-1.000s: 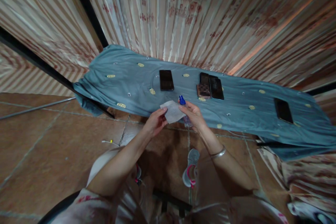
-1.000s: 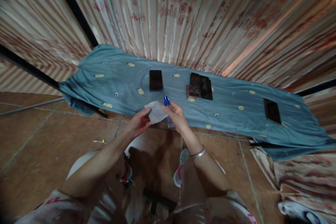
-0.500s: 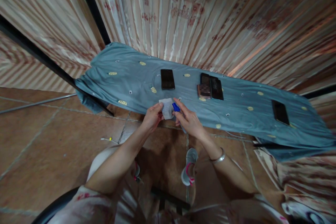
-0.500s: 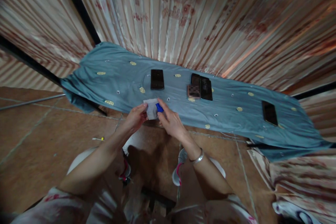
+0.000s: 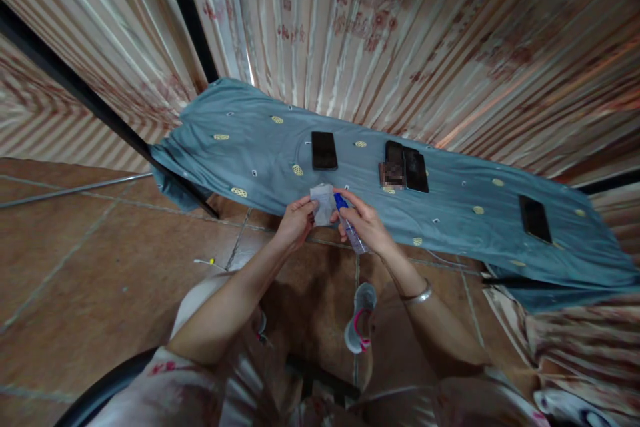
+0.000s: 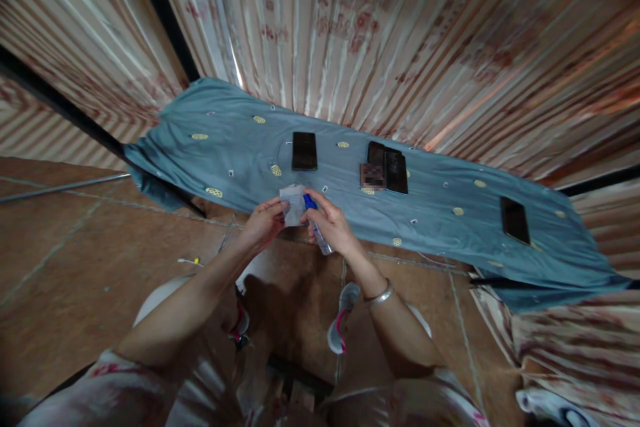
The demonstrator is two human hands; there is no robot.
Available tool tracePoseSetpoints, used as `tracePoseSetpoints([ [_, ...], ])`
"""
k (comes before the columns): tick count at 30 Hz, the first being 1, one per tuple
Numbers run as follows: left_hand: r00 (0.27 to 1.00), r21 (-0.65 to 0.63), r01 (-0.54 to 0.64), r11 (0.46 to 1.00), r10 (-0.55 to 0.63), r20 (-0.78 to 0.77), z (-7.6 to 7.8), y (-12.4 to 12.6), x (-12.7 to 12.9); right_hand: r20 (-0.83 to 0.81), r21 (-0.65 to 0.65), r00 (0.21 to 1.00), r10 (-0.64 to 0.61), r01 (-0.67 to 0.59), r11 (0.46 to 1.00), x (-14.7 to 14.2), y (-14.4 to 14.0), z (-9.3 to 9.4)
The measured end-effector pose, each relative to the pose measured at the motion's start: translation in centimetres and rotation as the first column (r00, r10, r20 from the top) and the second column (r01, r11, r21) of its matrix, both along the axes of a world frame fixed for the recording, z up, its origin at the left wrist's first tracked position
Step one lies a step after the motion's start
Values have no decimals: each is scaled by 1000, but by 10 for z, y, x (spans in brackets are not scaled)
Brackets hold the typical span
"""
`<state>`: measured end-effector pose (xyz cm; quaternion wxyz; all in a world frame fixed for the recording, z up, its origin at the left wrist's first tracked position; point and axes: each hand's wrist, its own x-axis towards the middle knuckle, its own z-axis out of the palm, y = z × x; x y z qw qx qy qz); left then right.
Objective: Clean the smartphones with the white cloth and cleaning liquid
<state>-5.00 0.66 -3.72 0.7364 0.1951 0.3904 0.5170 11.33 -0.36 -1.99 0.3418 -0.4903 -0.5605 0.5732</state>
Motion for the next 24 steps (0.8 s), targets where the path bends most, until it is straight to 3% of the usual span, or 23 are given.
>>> tracePoseSetpoints([
  [3, 998, -59, -36, 998, 39, 45, 0, 1, 1, 331, 307, 943, -27, -80, 948, -4, -4, -2],
  [5, 997, -70, -44, 997, 48, 57, 0, 1, 1, 473, 418, 879, -59, -165, 894, -7, -5, -2],
  [8, 997, -85, -45, 995, 49, 55, 0, 1, 1, 564, 429, 823, -68, -222, 876, -10, -5, 0],
  [13, 997, -87, -35, 996, 41, 60, 1, 0, 1, 595, 426, 798, -92, -216, 879, -11, -2, 0],
  [24, 999, -62, -24, 998, 26, 42, 0, -1, -2, 567, 454, 815, -117, -191, 871, -10, -3, -3],
])
